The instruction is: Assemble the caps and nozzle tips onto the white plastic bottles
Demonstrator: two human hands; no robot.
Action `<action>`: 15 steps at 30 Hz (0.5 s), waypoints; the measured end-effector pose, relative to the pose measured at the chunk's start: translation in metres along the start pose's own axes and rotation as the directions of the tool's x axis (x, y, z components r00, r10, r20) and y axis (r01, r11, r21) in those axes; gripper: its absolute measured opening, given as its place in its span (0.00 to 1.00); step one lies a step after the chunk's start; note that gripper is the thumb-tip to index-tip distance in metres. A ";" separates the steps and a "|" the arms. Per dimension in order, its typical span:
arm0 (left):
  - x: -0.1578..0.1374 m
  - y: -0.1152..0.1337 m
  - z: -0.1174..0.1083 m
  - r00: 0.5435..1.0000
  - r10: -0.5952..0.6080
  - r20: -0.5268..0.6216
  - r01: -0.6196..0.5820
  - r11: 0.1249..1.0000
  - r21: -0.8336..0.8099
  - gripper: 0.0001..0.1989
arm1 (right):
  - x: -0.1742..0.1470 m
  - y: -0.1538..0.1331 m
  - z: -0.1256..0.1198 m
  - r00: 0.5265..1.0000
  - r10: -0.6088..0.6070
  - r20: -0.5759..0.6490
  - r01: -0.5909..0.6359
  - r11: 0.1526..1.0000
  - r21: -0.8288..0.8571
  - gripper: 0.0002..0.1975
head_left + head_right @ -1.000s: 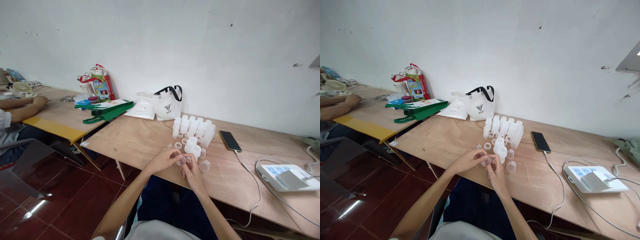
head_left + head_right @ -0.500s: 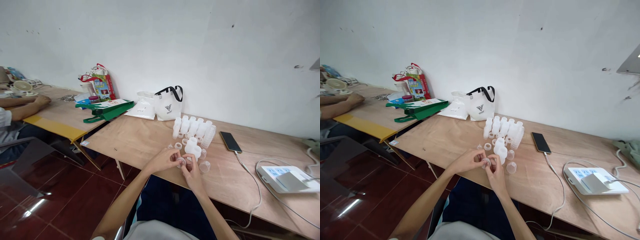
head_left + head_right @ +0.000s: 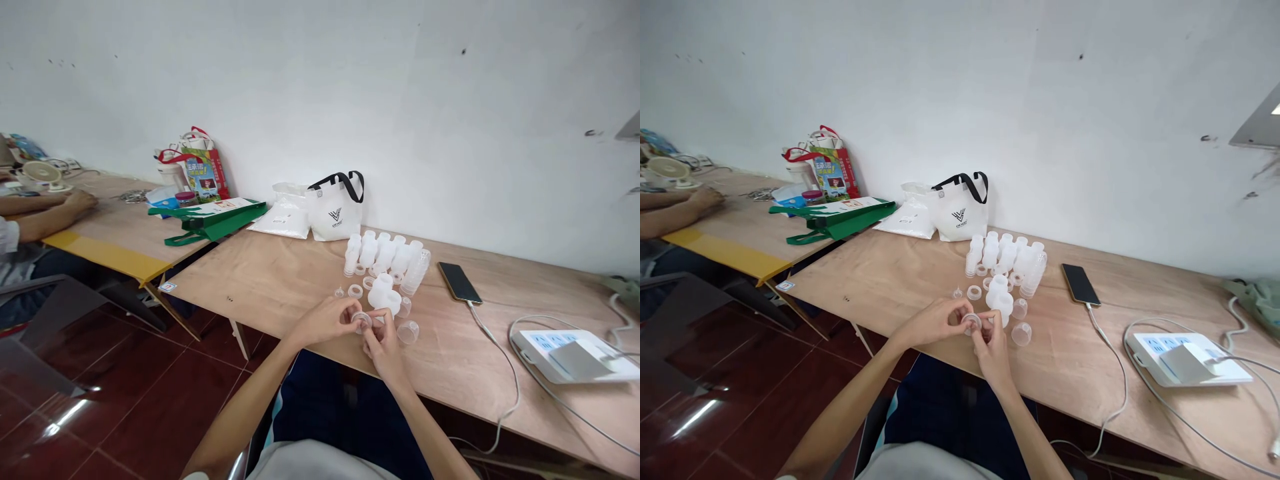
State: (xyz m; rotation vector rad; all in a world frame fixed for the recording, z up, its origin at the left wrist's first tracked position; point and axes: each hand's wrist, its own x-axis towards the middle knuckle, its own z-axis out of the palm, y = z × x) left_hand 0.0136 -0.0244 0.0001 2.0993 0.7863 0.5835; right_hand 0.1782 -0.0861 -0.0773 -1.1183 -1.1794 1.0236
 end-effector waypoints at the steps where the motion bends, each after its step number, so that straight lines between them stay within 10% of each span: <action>1: -0.001 0.001 -0.001 1.000 0.004 0.019 -0.003 1.000 -0.021 0.08 | 0.000 -0.001 0.000 1.000 0.005 0.005 -0.005 1.000 0.021 0.17; 15: 0.009 -0.007 0.028 0.975 -0.038 -0.221 0.010 0.992 -0.128 0.06 | 0.001 -0.009 0.000 0.997 0.003 -0.074 0.004 0.996 0.085 0.21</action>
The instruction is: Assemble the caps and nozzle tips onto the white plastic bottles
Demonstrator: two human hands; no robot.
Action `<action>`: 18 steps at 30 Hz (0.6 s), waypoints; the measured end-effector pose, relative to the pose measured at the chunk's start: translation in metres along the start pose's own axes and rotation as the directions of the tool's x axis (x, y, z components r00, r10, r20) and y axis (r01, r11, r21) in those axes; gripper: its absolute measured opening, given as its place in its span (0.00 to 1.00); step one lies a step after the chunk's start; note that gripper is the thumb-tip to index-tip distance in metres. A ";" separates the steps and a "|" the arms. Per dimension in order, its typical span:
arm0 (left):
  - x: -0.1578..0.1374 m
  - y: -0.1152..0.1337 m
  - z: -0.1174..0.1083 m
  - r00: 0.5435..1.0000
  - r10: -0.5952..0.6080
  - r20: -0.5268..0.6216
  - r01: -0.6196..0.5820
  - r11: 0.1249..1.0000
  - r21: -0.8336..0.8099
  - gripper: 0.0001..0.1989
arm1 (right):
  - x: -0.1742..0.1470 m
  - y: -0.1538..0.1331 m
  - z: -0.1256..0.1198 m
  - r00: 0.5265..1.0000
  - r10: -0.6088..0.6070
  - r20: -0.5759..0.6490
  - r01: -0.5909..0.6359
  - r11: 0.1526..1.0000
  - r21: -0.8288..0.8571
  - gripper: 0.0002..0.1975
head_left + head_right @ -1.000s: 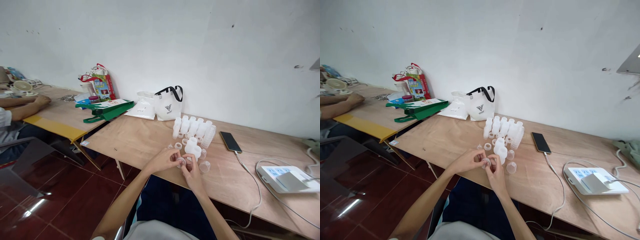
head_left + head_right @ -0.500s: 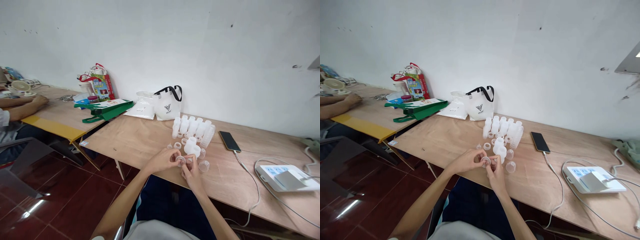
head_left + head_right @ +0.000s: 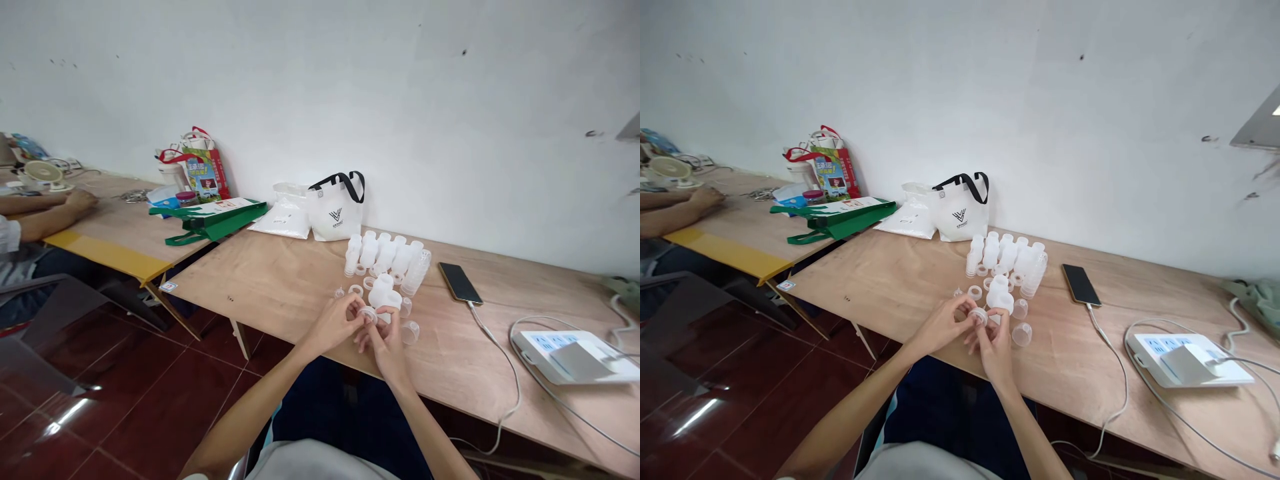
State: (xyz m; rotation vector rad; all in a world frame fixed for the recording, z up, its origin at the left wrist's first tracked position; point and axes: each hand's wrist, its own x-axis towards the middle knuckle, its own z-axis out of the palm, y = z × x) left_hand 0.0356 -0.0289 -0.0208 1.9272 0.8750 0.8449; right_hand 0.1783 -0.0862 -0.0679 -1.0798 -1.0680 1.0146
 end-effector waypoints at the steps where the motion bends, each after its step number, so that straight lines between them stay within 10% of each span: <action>1: 0.000 0.001 0.001 1.000 0.002 -0.005 -0.002 1.000 0.013 0.05 | 0.000 0.000 0.000 1.000 0.005 0.008 -0.005 1.000 0.002 0.21; 18: -0.006 0.006 -0.020 0.985 -0.045 0.166 0.030 0.995 0.090 0.10 | 0.001 0.010 0.001 0.995 0.024 0.100 -0.023 1.000 -0.016 0.18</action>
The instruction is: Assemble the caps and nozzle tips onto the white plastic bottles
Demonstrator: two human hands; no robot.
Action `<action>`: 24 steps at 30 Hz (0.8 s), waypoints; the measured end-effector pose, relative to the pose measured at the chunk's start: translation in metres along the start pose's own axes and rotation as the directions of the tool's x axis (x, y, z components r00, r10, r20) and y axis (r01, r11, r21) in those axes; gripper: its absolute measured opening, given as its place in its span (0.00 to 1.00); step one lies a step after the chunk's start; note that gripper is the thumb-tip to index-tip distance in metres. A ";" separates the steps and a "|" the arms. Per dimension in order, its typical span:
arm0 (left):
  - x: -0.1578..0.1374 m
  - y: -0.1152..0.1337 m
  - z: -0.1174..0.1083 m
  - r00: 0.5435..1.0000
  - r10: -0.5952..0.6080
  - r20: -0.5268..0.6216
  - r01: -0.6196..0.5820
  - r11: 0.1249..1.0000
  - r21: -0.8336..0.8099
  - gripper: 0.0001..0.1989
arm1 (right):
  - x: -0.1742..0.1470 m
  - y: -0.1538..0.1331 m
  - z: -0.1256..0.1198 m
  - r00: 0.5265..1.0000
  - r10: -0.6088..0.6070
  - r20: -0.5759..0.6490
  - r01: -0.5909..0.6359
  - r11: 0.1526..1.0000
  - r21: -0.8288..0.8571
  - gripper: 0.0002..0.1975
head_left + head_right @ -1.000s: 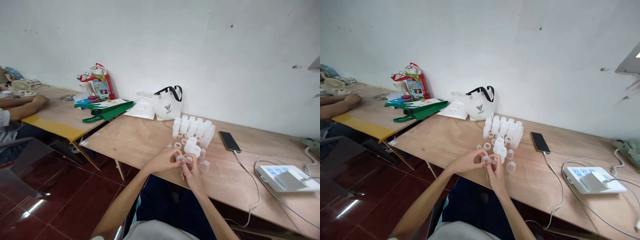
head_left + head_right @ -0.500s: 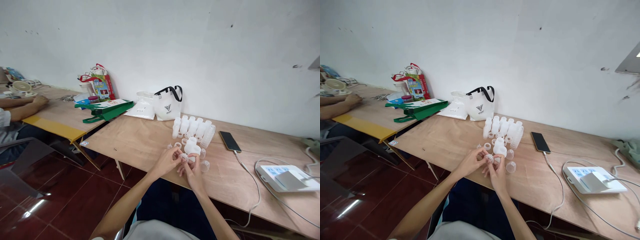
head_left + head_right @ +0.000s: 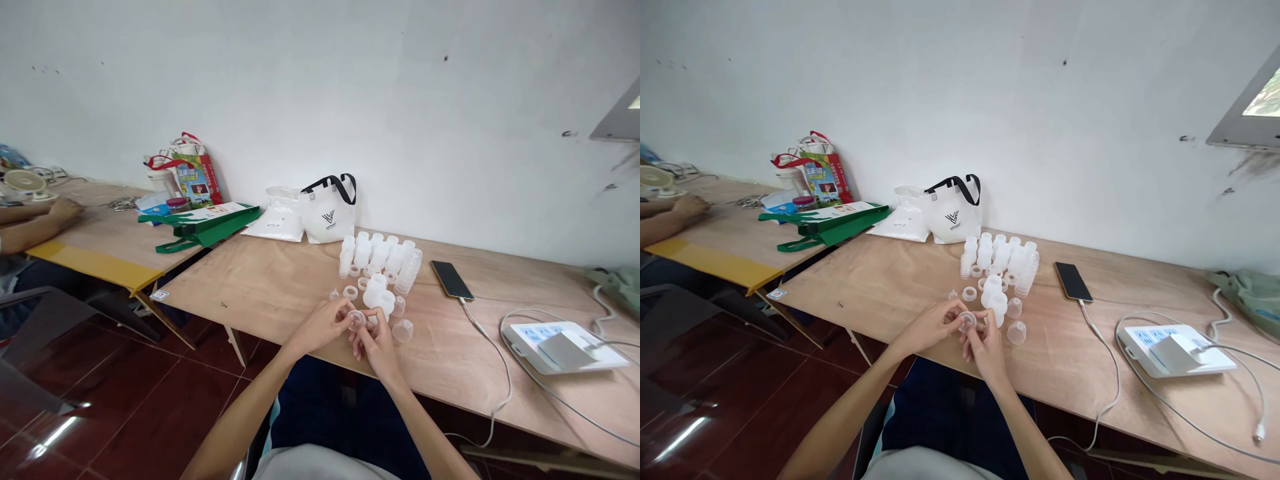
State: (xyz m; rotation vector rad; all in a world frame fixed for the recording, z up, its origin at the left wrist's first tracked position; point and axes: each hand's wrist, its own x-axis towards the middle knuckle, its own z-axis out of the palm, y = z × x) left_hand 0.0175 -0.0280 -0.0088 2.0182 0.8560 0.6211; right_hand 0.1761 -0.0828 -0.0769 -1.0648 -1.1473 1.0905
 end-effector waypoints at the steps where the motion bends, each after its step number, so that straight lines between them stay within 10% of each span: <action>1: 0.002 0.000 0.003 1.000 -0.007 -0.020 0.008 1.000 0.020 0.10 | 0.000 0.001 0.000 1.000 -0.005 -0.015 0.005 1.000 -0.009 0.18; 24: 0.009 0.004 0.014 0.990 -0.062 -0.128 0.068 0.997 0.045 0.03 | -0.004 0.000 0.000 0.995 -0.094 -0.014 0.090 0.977 -0.192 0.12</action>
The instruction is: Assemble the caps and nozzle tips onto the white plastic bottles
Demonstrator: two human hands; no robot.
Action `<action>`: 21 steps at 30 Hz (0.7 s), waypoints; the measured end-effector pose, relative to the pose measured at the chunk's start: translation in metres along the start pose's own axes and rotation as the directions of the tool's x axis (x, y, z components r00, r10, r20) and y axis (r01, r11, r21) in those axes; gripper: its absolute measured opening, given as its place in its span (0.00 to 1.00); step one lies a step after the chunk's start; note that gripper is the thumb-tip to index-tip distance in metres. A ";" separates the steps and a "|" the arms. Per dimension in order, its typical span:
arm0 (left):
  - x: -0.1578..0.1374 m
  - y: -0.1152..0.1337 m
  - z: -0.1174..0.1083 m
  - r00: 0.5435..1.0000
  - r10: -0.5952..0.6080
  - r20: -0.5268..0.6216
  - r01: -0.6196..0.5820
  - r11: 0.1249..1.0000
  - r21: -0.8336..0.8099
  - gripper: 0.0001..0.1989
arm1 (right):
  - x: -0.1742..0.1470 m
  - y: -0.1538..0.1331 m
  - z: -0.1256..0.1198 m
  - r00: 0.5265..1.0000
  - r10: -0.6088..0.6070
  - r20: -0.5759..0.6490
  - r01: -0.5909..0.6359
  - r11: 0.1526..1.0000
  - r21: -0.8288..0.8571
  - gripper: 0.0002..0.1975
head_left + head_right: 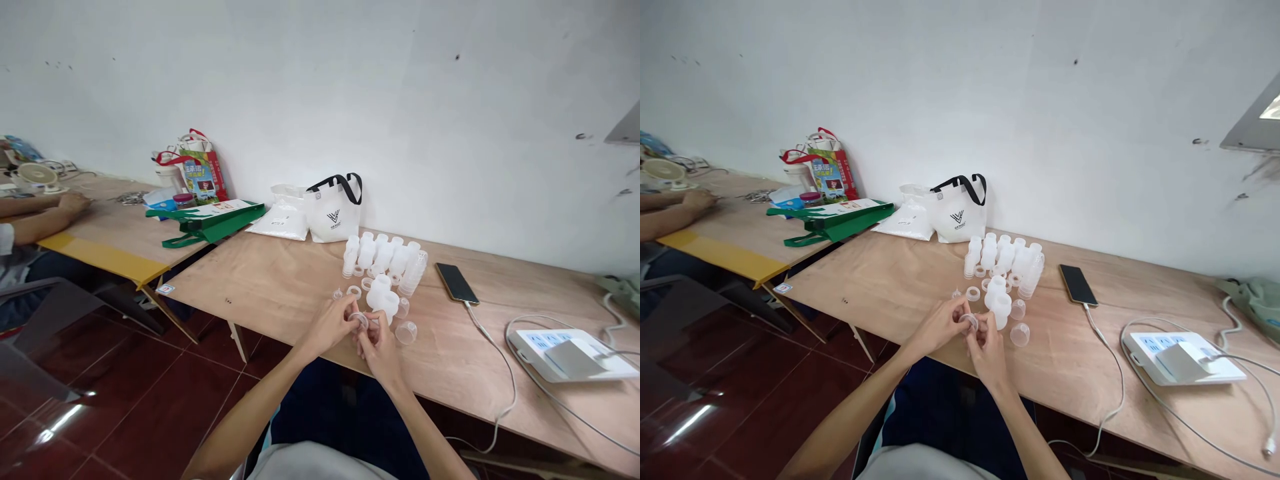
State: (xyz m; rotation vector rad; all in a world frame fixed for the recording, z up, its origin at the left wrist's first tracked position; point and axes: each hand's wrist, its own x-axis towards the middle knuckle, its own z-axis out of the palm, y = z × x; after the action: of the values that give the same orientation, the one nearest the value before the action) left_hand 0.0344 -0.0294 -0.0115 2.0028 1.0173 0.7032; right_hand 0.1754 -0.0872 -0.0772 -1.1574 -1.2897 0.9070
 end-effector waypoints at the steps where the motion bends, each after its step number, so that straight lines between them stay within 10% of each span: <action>1: 0.000 0.000 0.000 1.000 -0.003 -0.001 0.003 1.000 0.003 0.04 | 0.000 0.000 0.000 1.000 0.002 0.005 -0.002 1.000 -0.008 0.12; 11: -0.009 -0.002 -0.014 0.989 0.046 0.137 -0.044 0.999 -0.015 0.07 | 0.004 0.003 -0.001 0.996 0.087 0.020 -0.089 0.992 0.085 0.14; 21: -0.002 -0.009 0.001 0.996 0.078 0.035 -0.082 0.983 0.165 0.05 | 0.003 0.004 -0.002 0.997 0.078 -0.018 -0.079 0.997 -0.004 0.14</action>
State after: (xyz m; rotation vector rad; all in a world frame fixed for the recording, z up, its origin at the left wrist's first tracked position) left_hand 0.0308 -0.0280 -0.0197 2.2024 1.0120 0.6482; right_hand 0.1785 -0.0836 -0.0805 -1.2243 -1.2396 0.9495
